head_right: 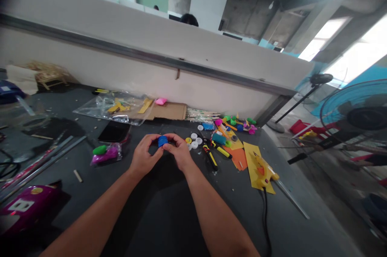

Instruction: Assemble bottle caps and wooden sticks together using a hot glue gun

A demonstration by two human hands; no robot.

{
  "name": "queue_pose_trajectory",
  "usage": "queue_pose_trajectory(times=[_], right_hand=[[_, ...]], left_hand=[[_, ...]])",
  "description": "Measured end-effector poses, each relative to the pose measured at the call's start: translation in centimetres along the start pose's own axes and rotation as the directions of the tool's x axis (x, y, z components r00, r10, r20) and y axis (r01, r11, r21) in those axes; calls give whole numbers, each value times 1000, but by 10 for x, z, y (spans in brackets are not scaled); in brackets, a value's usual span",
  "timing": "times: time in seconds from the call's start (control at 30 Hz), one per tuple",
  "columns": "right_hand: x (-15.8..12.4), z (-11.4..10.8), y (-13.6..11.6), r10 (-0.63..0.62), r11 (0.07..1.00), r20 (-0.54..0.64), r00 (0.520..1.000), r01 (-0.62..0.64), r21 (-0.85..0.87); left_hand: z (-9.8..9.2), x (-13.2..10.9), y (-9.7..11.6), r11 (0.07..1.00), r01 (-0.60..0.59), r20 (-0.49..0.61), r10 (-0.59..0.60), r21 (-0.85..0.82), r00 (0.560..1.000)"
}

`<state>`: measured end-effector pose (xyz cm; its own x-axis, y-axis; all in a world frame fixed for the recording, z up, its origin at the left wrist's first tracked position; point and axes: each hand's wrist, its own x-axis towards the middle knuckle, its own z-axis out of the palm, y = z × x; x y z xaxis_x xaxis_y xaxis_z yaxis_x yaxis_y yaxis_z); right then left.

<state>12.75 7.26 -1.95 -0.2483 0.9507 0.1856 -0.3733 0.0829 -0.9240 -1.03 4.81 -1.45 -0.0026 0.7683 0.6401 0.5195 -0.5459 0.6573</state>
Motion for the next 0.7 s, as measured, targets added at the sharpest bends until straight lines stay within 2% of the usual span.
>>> queue_pose_trajectory(times=[0.33, 0.5, 0.6, 0.7], right_hand=[[0, 7, 2, 21, 991, -81, 997, -10, 132], [0, 2, 0, -20, 998, -25, 999, 22, 54], [0, 1, 1, -35, 999, -34, 999, 36, 11], [0, 4, 2, -35, 999, -60, 998, 36, 15]], left_hand=[[4, -1, 1, 984, 106, -27, -111, -145, 993], [3, -1, -1, 994, 71, -1, -71, -85, 997], [3, -1, -3, 999, 41, 22, -40, -28, 999], [5, -1, -4, 997, 73, 15, -72, -38, 997]])
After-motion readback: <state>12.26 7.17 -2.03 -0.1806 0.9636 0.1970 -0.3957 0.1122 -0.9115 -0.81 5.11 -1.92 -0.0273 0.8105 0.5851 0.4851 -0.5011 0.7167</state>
